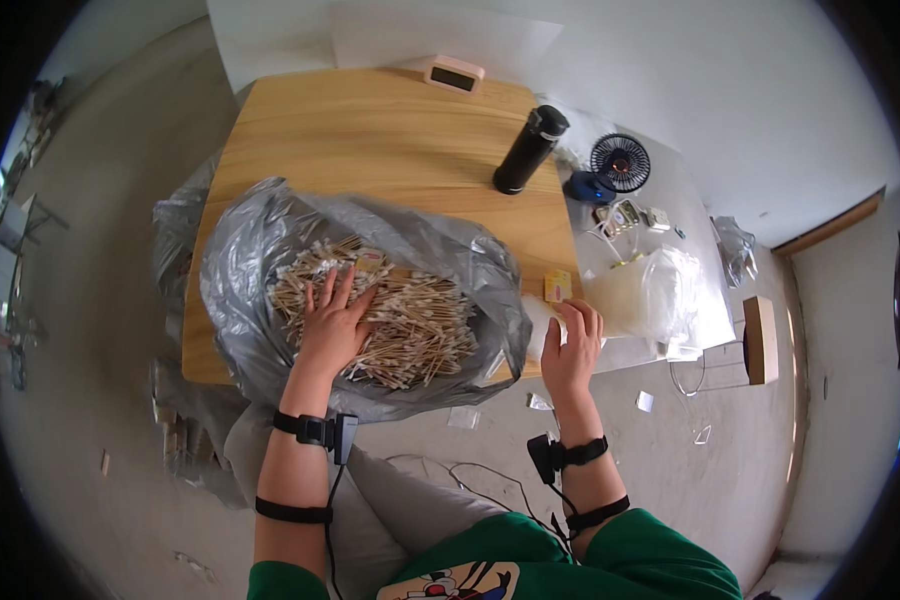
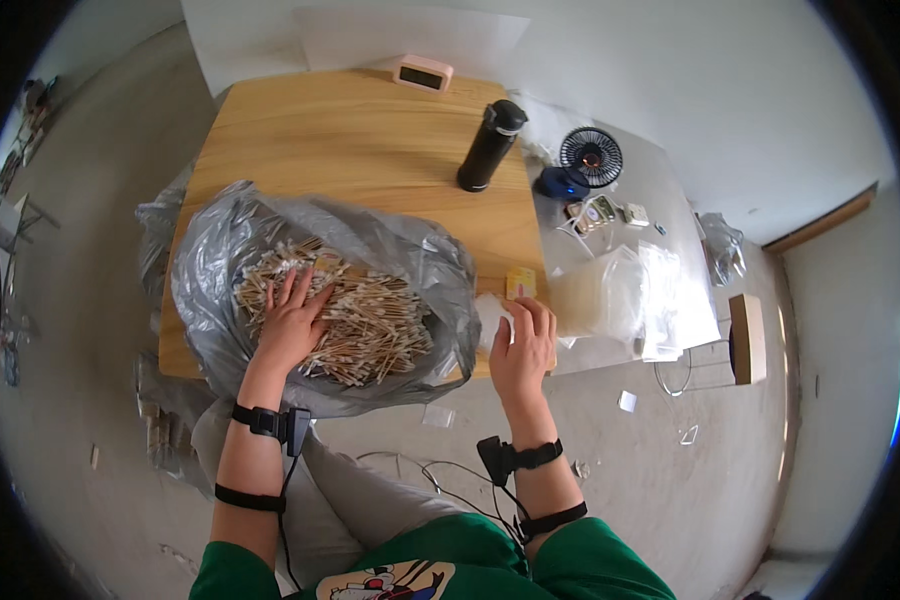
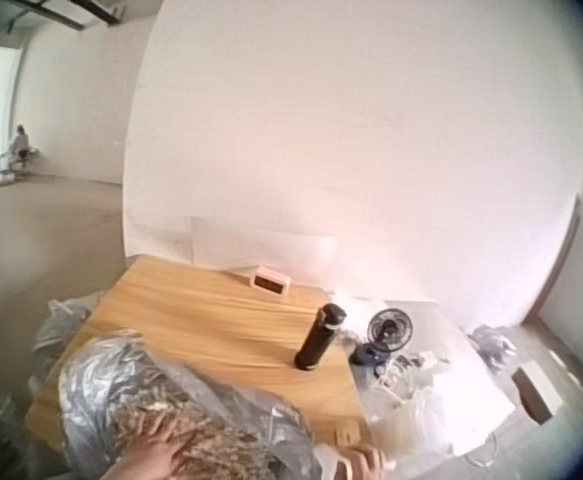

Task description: Sorting bundles of cotton swabs and placing them into individual plastic bags.

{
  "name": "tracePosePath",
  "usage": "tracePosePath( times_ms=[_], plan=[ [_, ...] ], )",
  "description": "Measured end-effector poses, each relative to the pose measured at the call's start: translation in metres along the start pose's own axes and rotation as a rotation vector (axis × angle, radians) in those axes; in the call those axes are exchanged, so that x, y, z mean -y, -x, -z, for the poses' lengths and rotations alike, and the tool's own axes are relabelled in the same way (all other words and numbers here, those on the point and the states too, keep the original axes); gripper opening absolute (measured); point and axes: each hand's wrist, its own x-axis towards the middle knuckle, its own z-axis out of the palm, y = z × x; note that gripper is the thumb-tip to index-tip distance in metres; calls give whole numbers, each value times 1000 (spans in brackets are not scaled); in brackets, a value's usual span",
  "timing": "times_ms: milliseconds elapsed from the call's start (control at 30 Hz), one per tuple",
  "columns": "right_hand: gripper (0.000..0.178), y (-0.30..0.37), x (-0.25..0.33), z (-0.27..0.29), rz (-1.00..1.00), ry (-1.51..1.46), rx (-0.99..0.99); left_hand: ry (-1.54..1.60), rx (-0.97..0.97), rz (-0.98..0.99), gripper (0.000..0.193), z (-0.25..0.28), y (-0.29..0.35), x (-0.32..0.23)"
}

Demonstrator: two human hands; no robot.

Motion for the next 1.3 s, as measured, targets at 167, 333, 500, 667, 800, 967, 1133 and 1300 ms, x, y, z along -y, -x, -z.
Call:
tracePosePath(
  times_ms=[167, 333, 500, 667, 800, 967, 1133, 1300],
  plan=[
    [26, -5, 77, -16, 112, -404, 280, -13, 42, 121, 42, 7, 8, 21],
    [32, -11, 116, -72, 367, -241, 416, 6, 66, 220, 41, 11, 14, 48],
    [37, -6, 120, -101, 462, -82, 667, -7, -69, 315, 43, 10, 18, 66],
    [29, -21, 145, -115, 484, -131, 687, 7, -81, 400, 41, 16, 14, 67],
    [22, -17, 169, -144, 450, -132, 828, 89, -18, 304, 37, 12, 17, 69],
    [29, -27, 179, -174, 475, 119, 745, 89, 175, 262, 42, 24, 24, 62],
    [51, -34, 191, -195, 238, 5, 690, 84, -9, 394, 49, 10, 26, 70],
    [44, -41, 193, -195, -94, -263, 624, 113, -87, 490, 51, 12, 26, 73]
  ],
)
